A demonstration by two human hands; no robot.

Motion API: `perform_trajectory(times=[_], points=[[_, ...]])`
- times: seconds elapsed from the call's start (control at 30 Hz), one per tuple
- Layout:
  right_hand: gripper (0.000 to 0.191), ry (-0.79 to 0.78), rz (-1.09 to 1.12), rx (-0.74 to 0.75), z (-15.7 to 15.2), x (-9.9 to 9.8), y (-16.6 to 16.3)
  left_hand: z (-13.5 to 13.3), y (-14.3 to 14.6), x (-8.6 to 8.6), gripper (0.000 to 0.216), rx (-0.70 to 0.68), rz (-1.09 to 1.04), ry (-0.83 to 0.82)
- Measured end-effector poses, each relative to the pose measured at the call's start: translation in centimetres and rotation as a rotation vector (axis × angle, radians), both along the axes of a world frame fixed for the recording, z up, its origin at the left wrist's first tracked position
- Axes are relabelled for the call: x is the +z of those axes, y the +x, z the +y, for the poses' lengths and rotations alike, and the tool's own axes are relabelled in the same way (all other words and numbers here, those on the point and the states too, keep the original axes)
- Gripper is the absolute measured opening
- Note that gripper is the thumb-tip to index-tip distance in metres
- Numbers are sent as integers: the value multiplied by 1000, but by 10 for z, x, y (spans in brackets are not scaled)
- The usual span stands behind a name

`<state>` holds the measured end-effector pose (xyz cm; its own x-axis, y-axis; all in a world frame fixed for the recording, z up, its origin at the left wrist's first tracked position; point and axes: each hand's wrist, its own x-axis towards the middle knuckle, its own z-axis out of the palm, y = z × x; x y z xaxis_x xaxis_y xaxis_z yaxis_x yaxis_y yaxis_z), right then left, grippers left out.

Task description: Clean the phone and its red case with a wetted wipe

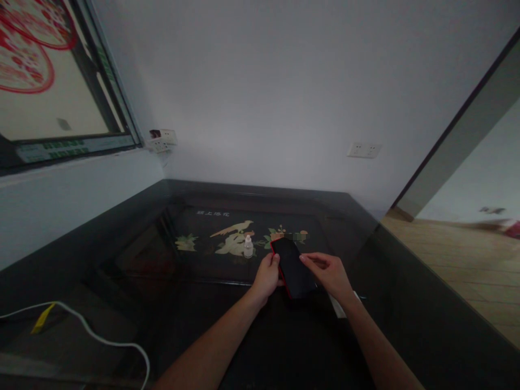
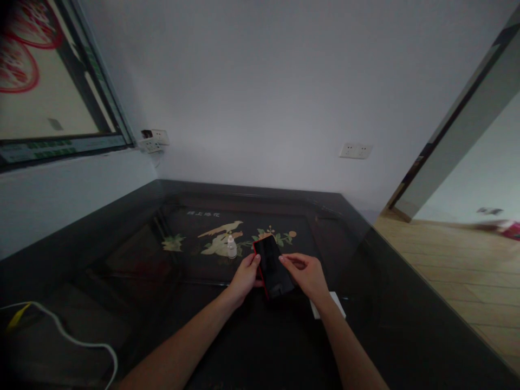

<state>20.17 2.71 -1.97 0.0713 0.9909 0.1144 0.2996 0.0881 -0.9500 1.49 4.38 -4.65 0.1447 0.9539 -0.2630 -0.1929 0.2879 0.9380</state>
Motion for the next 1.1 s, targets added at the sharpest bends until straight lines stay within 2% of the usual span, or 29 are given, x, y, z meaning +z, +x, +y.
perform_trajectory(times=[0.13, 0.2, 0.37, 0.5, 0.6, 0.93, 1.1], points=[[42, 120, -47, -92, 2, 5, 2, 1, 0, -1, 27, 41, -1, 2], [47, 59, -6, -64, 3, 5, 5, 2, 0, -1, 26, 50, 4, 7], [48, -366, 173, 257, -3, 3, 7, 4, 0, -5, 28, 69, 21, 45], [45, -509, 302, 492, -11, 7, 6, 7, -1, -12, 31, 103, 64, 96], [49, -519, 347, 570, -13, 10, 6, 9, -2, -15, 29, 132, 97, 134], [51, -470, 283, 538, -10, -1, 5, 7, -3, -10, 30, 151, 94, 182], [53, -445, 263, 561, -12, 4, 6, 8, -5, -2, 37, 159, 22, 195]])
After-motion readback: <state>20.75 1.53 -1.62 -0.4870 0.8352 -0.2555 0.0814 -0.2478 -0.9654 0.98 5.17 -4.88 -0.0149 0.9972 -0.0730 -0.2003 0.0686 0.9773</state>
